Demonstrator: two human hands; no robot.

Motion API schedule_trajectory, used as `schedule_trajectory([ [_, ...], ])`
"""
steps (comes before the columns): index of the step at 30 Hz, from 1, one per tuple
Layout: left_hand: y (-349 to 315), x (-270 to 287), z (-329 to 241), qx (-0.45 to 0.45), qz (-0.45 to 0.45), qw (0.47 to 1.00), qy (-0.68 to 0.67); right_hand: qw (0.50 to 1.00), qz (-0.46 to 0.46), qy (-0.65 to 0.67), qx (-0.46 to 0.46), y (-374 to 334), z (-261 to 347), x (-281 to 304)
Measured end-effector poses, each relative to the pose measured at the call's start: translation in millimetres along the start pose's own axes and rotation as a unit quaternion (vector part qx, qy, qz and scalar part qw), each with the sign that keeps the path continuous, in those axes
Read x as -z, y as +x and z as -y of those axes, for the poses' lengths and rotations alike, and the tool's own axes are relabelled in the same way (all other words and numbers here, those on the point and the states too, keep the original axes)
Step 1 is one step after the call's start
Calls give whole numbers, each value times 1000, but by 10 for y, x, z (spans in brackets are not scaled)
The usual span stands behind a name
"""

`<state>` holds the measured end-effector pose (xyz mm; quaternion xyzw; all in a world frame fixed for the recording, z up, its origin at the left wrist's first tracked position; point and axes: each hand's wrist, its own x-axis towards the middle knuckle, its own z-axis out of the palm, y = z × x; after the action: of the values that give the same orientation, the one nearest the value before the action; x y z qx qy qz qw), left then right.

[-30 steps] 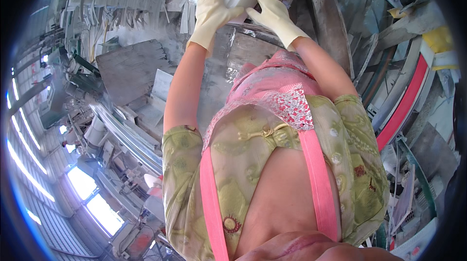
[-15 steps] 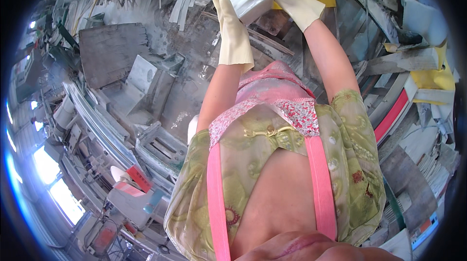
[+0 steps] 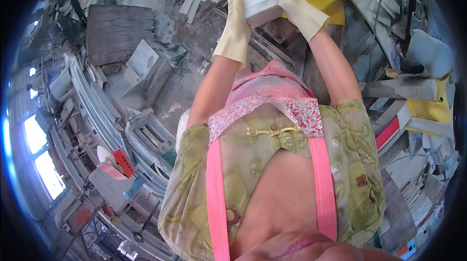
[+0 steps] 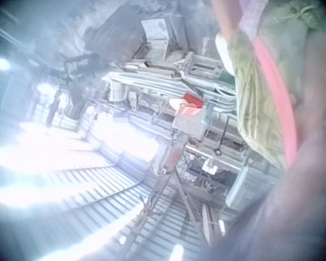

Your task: The person repeatedly picks up white rectangular plasterboard pieces from a conveyor and stacks them into a growing pile. The person handles the boards one at a time, aligning them as they place them on the stack.

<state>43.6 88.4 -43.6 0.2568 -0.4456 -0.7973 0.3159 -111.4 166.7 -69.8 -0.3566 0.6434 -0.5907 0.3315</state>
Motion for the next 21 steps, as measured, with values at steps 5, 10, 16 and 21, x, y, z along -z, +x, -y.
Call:
schedule_trajectory([
  [5,-259,-257,-79,-47,-43,992,109,997,18,-70,30,40,38,49],
  [10,-117,-137,-464,-38,-1,979,199,941,36,-307,142,-38,149,141],
  [16,94,-327,-793,-103,136,575,800,919,18,-364,150,-84,78,137],
  [21,271,-652,-859,3,175,522,835,999,5,22,43,122,-146,-12],
])
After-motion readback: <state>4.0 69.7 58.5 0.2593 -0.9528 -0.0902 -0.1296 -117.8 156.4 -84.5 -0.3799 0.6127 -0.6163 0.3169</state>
